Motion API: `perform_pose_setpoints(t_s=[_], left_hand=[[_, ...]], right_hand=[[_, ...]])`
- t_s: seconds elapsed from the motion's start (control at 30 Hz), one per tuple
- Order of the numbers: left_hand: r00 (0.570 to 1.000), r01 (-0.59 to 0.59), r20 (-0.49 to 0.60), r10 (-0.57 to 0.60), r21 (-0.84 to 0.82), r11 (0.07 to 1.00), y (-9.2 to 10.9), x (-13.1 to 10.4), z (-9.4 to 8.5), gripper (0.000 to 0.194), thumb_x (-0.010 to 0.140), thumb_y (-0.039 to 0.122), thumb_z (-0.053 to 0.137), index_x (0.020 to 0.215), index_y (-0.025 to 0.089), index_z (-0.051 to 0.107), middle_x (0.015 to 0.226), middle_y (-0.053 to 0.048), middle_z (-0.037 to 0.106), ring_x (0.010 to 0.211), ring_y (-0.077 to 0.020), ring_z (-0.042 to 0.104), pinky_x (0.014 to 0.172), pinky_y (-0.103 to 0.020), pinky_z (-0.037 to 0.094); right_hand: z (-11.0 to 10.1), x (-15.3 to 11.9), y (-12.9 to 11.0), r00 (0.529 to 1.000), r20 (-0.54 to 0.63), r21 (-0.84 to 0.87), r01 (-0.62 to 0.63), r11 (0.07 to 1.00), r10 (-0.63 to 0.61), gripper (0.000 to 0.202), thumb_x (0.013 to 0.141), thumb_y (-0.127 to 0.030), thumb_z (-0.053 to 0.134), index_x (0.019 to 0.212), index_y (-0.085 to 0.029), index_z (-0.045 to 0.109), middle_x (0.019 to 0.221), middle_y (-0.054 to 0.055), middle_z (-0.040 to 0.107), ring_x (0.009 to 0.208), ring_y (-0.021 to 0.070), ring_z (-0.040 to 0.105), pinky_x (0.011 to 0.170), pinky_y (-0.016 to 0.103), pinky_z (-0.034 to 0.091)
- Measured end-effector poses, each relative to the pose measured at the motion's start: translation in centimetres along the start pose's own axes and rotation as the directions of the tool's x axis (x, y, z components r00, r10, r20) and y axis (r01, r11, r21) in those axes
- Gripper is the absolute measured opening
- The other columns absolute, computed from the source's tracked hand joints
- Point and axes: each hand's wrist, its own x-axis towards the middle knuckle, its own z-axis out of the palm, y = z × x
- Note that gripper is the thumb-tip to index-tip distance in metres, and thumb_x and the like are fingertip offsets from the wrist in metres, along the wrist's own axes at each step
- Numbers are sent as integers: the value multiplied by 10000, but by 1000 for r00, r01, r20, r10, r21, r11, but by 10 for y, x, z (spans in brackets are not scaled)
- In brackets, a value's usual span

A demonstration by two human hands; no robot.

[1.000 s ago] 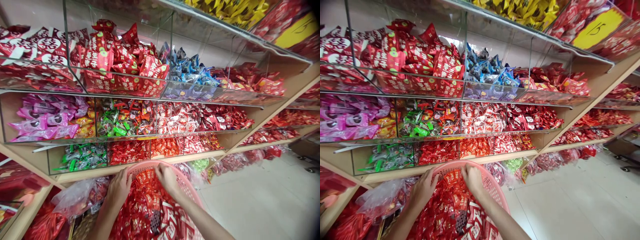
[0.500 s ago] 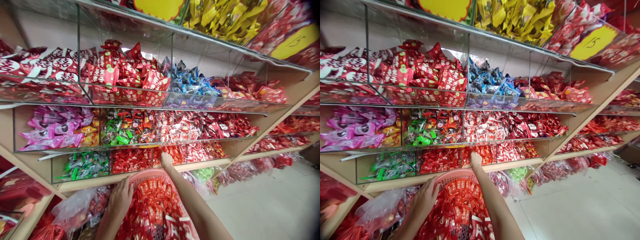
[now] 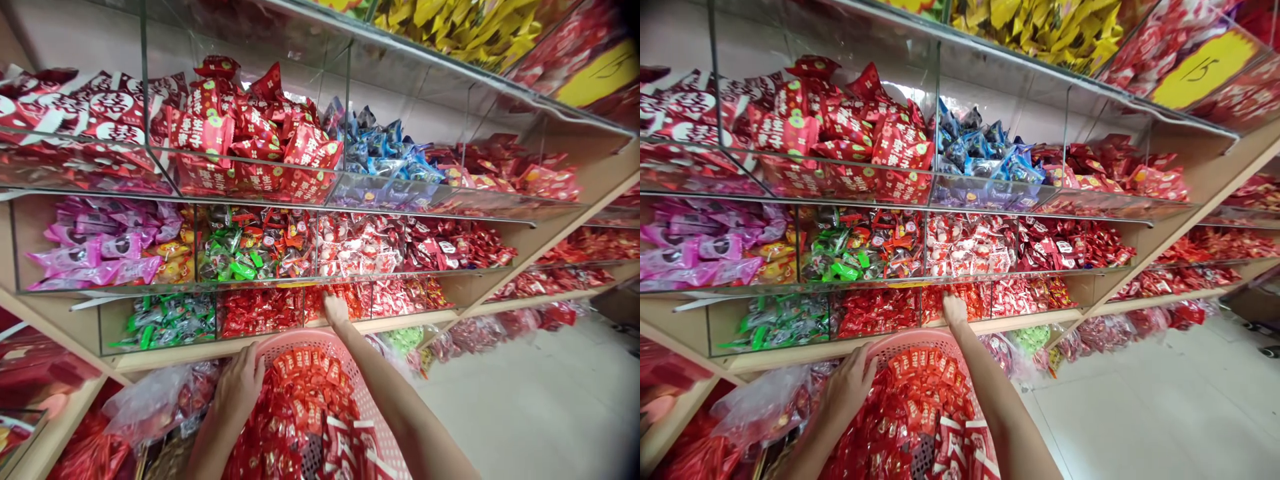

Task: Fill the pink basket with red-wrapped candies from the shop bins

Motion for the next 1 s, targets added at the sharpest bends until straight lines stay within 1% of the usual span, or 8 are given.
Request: perform_pose_setpoints(t_s=[0.17,0.3,0.43,0.57,0.67,0.73,0.9,1.0], left_hand=[[999,-1,42,-1,33,999,1,0,-2,370,860,308,373,1142,145,549,1055,-86,665,918,-196,631,785,-301,490],[999,-2,53,-2,66,998,2,1,-4,379,860,311,371,1146,139,551,1065,-87,665,921,-196,632,779,-292,489],[999,-4,49,1,64,998,4,1,-6,377,861,305,372,1145,136,553,1060,-89,668,920,-191,633,784,-285,487],[999,3,49,-5,46,999,6,2,-10,361,856,295,380,1137,152,555,1045,-79,671,915,-186,632,779,-276,484],[998,8,55,-10,33,999,7,3,-12,356,858,295,376,1130,152,556,1034,-74,671,911,-188,630,780,-280,482],[998,12,61,-14,33,999,8,3,-13,358,860,298,373,1132,148,552,1032,-72,670,906,-189,630,772,-282,482],[998,4,59,-5,15,1000,7,2,-12,361,864,293,367,1139,144,546,1030,-74,668,908,-191,627,772,-291,485],[999,-1,49,2,-2,1000,6,1,-11,359,862,291,370,1142,150,546,1035,-81,664,924,-191,622,785,-296,485]], right_hand=[[-3,-10,14,987,-157,52,36,998,-27,258,907,-151,315,1097,-164,488,1026,143,621,874,193,621,676,260,404],[-9,-29,26,936,-352,270,83,959,18,181,911,-249,351,929,-176,515,879,75,644,727,148,598,598,225,359],[-11,-82,29,866,-499,480,297,825,-21,208,918,-301,341,811,-189,480,749,14,598,627,110,530,594,211,356],[11,-154,25,885,-413,555,431,711,-214,195,916,-273,351,753,-205,435,667,-18,550,554,97,482,526,205,339],[40,-190,21,856,-372,457,506,731,-359,186,914,-224,342,744,-207,415,686,-16,547,549,95,483,511,215,324],[57,-199,17,822,-376,335,552,764,-428,179,902,-192,350,730,-208,398,668,-24,530,527,95,466,498,227,301],[77,-192,7,775,-335,36,579,814,-536,177,815,-56,419,717,-202,403,644,-31,528,511,102,454,474,256,252],[85,-187,0,754,-305,-102,582,807,-582,193,777,-10,462,739,-198,435,659,-27,553,531,115,484,476,265,263]])
